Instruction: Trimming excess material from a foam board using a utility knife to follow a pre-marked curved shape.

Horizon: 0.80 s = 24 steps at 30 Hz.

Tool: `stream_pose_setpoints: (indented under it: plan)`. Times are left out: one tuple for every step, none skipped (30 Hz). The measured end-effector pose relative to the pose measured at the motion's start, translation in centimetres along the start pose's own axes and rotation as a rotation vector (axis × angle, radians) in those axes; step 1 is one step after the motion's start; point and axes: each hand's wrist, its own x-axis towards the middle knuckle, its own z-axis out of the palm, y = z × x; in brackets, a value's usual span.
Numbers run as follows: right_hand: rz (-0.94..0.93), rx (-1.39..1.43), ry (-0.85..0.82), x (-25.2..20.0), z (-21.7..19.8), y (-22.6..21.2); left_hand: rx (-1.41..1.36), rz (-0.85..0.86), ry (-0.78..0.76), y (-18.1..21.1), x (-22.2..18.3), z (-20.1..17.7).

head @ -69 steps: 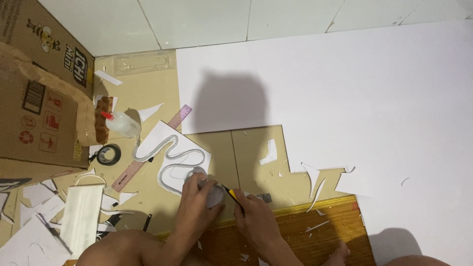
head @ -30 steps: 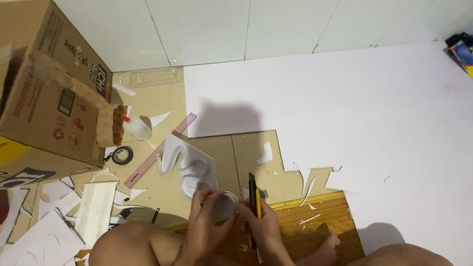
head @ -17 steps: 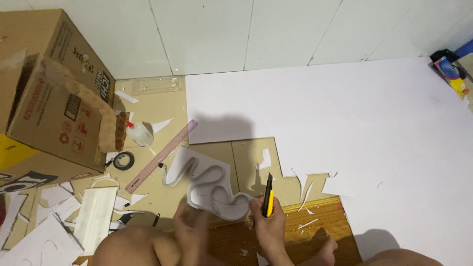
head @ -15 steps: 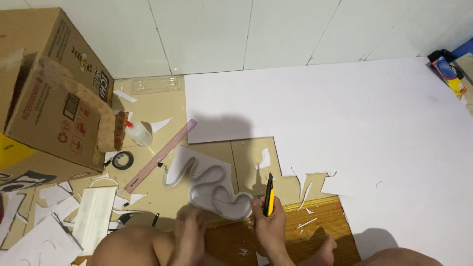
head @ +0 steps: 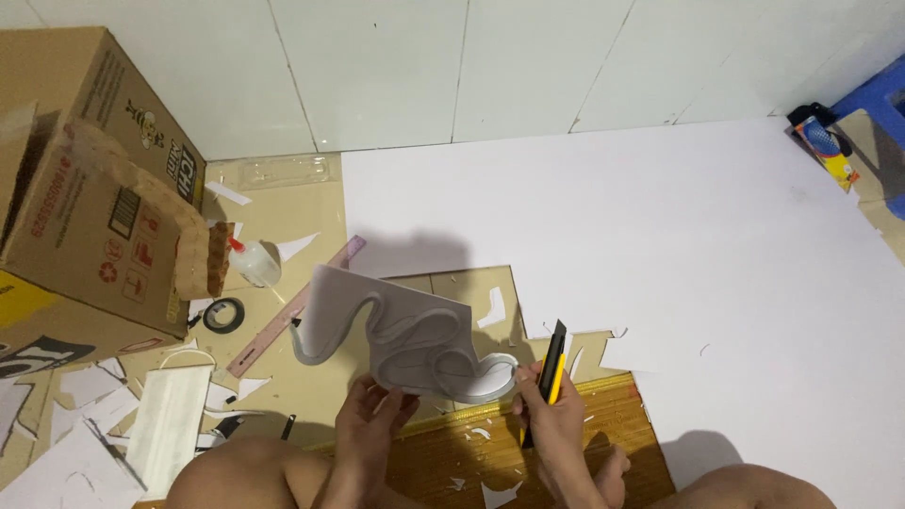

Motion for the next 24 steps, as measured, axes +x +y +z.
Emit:
stream_pose_setpoints:
  plan:
    - [-0.003,0.003,0.0,-0.2,0.1,-0.4,0.002,0.003,-0.003,0.2,-0.2,0.2]
    - [0.012,-0.024,0.021,-0.3,0.1,-0.8,0.025,-0.01,0.002,0.4,-0.5,0.4]
    - [0.027,-0.052,0.042,-0.5,0.2,-1.3,0.049,-0.024,0.007,0.7,-0.7,0.6]
    - [0.024,-0.049,0.043,-0.6,0.2,-1.5,0.05,-0.022,0.004,0.7,-0.8,0.6]
    - [0.025,-0.031,0.037,-0.7,0.1,-1.7,0.023,-0.026,-0.014,0.6,-0.9,0.6]
    - [0.025,-0.012,0.031,-0.8,0.0,-1.9,-0.005,-0.03,-0.033,0.6,-1.0,0.5]
    - [0.025,-0.01,0.03,-0.8,-0.1,-1.8,-0.003,-0.029,-0.033,0.2,-0.8,0.3]
    - [0.023,0.006,0.039,-0.7,-0.1,-1.8,-0.051,-0.029,-0.049,-0.1,-0.6,0.0]
    - [0.021,0.021,0.048,-0.7,-0.2,-1.7,-0.099,-0.03,-0.064,-0.5,-0.4,-0.3]
    - [0.022,0.022,0.048,-0.8,-0.3,-1.7,-0.097,-0.03,-0.063,-0.4,-0.6,-0.1]
    - [0.015,0.027,0.065,-1.0,-0.3,-1.7,-0.096,-0.032,-0.047,-0.3,-0.9,0.1]
    - [0.008,0.031,0.082,-1.0,-0.3,-1.6,-0.095,-0.034,-0.03,-0.2,-1.1,0.3]
    - [0.007,0.033,0.083,-0.8,-0.6,-1.2,-0.094,-0.034,-0.031,0.2,-1.5,0.7]
    - [-0.005,-0.009,0.073,-0.5,-0.9,-0.7,-0.095,-0.071,0.001,0.5,-1.9,1.1]
    - [-0.018,-0.049,0.064,-0.3,-1.1,-0.2,-0.094,-0.108,0.032,0.9,-2.3,1.5]
    - [-0.018,-0.046,0.064,-0.5,-1.0,-0.4,-0.091,-0.106,0.031,0.5,-2.2,1.1]
    - [-0.029,-0.059,0.069,-0.8,-0.9,-0.6,-0.108,-0.096,0.029,0.2,-2.0,0.9]
    - [-0.04,-0.073,0.073,-1.0,-0.8,-0.9,-0.125,-0.086,0.027,-0.2,-1.9,0.6]
    - [-0.041,-0.068,0.077,-1.1,-0.8,-1.1,-0.121,-0.086,0.023,0.2,-2.3,0.9]
    - [-0.032,-0.079,0.055,-1.2,-0.8,-1.3,-0.082,-0.099,0.052,0.5,-2.8,1.3]
    - [-0.023,-0.091,0.033,-1.3,-0.9,-1.5,-0.044,-0.113,0.081,0.8,-3.3,1.6]
    - [-0.024,-0.088,0.037,-1.3,-0.9,-1.6,-0.04,-0.113,0.078,0.4,-3.0,1.3]
    - [0.006,-0.062,0.025,-1.3,-0.9,-1.8,-0.013,-0.11,0.074,0.0,-2.8,1.0]
    - [0.036,-0.035,0.013,-1.3,-1.0,-2.0,0.014,-0.107,0.071,-0.5,-2.5,0.7]
